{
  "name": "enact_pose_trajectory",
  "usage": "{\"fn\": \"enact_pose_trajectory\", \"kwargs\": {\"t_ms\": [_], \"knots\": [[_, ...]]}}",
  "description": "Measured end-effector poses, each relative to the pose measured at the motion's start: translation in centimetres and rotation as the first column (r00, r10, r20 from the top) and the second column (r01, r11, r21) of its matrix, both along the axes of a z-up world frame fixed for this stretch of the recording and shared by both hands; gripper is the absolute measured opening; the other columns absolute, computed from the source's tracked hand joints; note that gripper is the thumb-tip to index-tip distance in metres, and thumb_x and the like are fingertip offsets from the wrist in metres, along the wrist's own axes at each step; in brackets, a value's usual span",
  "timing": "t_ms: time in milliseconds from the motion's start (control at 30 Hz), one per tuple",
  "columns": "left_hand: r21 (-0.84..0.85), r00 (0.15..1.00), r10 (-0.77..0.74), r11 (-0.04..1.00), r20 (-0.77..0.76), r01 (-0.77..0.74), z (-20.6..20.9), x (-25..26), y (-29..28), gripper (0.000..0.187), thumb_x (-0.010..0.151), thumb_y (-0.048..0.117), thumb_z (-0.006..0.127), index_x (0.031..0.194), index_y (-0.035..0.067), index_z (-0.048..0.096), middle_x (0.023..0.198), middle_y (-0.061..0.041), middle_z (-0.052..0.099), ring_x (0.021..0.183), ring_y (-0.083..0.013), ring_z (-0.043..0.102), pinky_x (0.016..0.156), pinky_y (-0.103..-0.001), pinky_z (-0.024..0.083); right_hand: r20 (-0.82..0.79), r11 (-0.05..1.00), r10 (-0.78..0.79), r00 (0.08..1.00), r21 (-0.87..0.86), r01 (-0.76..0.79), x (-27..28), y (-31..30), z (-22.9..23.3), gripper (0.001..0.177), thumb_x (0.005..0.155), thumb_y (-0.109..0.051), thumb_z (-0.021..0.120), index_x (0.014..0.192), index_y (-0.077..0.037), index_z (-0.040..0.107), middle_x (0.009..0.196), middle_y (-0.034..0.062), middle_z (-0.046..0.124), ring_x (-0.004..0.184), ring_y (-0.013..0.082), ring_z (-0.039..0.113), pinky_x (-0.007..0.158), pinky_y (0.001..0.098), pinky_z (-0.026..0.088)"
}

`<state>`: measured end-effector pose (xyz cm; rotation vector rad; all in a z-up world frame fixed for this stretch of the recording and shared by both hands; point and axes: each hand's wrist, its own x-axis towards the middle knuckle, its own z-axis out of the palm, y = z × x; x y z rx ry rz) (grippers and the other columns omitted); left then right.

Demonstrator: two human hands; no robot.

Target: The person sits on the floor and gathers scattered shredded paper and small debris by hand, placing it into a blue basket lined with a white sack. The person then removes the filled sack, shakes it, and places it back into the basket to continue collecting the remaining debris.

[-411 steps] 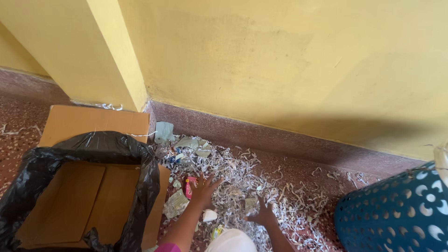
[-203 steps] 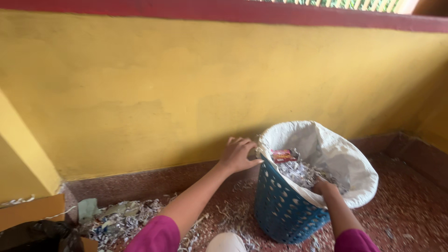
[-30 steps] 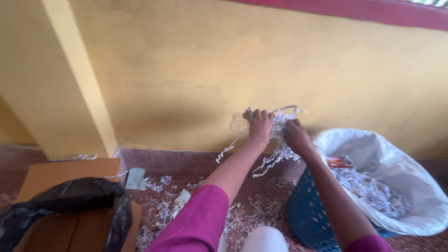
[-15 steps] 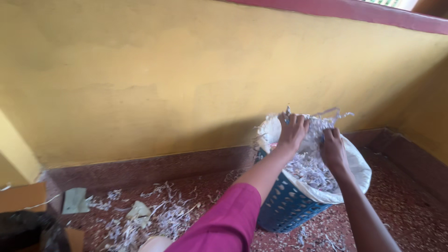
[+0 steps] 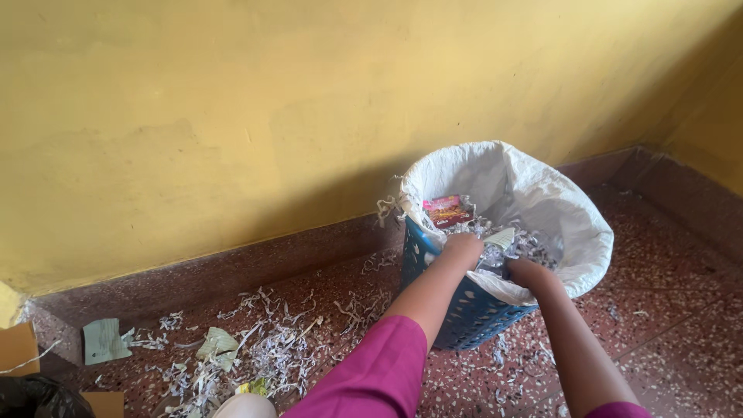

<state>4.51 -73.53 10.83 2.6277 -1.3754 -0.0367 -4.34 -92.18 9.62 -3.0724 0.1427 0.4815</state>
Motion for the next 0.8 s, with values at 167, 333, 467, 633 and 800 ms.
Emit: {"fn": "enact_pose_trajectory", "kwargs": {"t_ms": [167, 333, 467, 633, 800], "knots": [[0.239, 0.986, 0.063, 0.971, -0.157, -0.024, -1.3, 1.5, -1.9, 0.029, 0.087, 0.013, 0.066, 0.112, 0.009, 0.079, 0.122, -0.016, 0.074, 0.113, -0.0318, 0.072, 0.094, -0.044, 0.059, -0.231, 0.996, -0.07, 0.971, 0.032, 0.079, 1.0, -0.8, -1.9, 0.036, 0.087, -0.019, 0.069, 0.121, -0.011, 0.075, 0.125, 0.0149, 0.073, 0.115, 0.0314, 0.07, 0.099, 0.0423, 0.054], [0.341, 0.966, 0.108, 0.94, -0.234, -0.022, -3.0, 3.0, -2.9, 0.031, 0.085, 0.014, 0.068, 0.114, 0.01, 0.078, 0.123, -0.015, 0.073, 0.114, -0.0318, 0.072, 0.095, -0.045, 0.059, -0.067, 0.991, -0.085, 0.994, 0.097, 0.092, 1.1, -1.8, -2.9, 0.058, 0.084, -0.01, 0.068, 0.141, -0.014, 0.058, 0.131, 0.0183, 0.067, 0.123, 0.0348, 0.065, 0.102, 0.0441, 0.053], [0.359, 0.957, 0.12, 0.933, -0.265, -0.017, -4.3, 3.6, -3.3, 0.032, 0.084, 0.016, 0.07, 0.115, 0.01, 0.078, 0.124, -0.015, 0.073, 0.115, -0.0319, 0.071, 0.095, -0.045, 0.058, 0.031, 0.989, -0.105, 0.994, 0.112, 0.101, 0.8, -0.9, -2.4, 0.07, 0.08, 0.003, 0.064, 0.145, -0.019, 0.053, 0.137, 0.0181, 0.062, 0.127, 0.0378, 0.061, 0.105, 0.0467, 0.051], [0.345, 0.954, 0.126, 0.938, -0.273, -0.025, -5.0, 4.3, -3.8, 0.035, 0.082, 0.017, 0.072, 0.116, 0.011, 0.077, 0.125, -0.014, 0.072, 0.116, -0.032, 0.07, 0.095, -0.046, 0.058, 0.2, 0.975, -0.089, 0.976, 0.22, 0.043, -0.2, -0.6, -1.2, 0.105, 0.065, 0.002, 0.082, 0.153, -0.027, 0.033, 0.142, 0.0231, 0.05, 0.126, 0.0463, 0.052, 0.097, 0.0524, 0.048], [0.32, 0.954, 0.12, 0.947, -0.274, -0.028, -6.7, 4.4, -4.1, 0.037, 0.081, 0.019, 0.074, 0.117, 0.011, 0.077, 0.127, -0.014, 0.071, 0.117, -0.0321, 0.07, 0.096, -0.046, 0.058, -0.219, 0.968, -0.149, 0.964, 0.168, 0.188, 1.3, -2.1, -2.8, 0.101, 0.087, -0.001, 0.065, 0.165, -0.027, 0.006, 0.13, 0.0272, 0.066, 0.117, 0.0346, 0.069, 0.099, 0.0476, 0.053]]}}
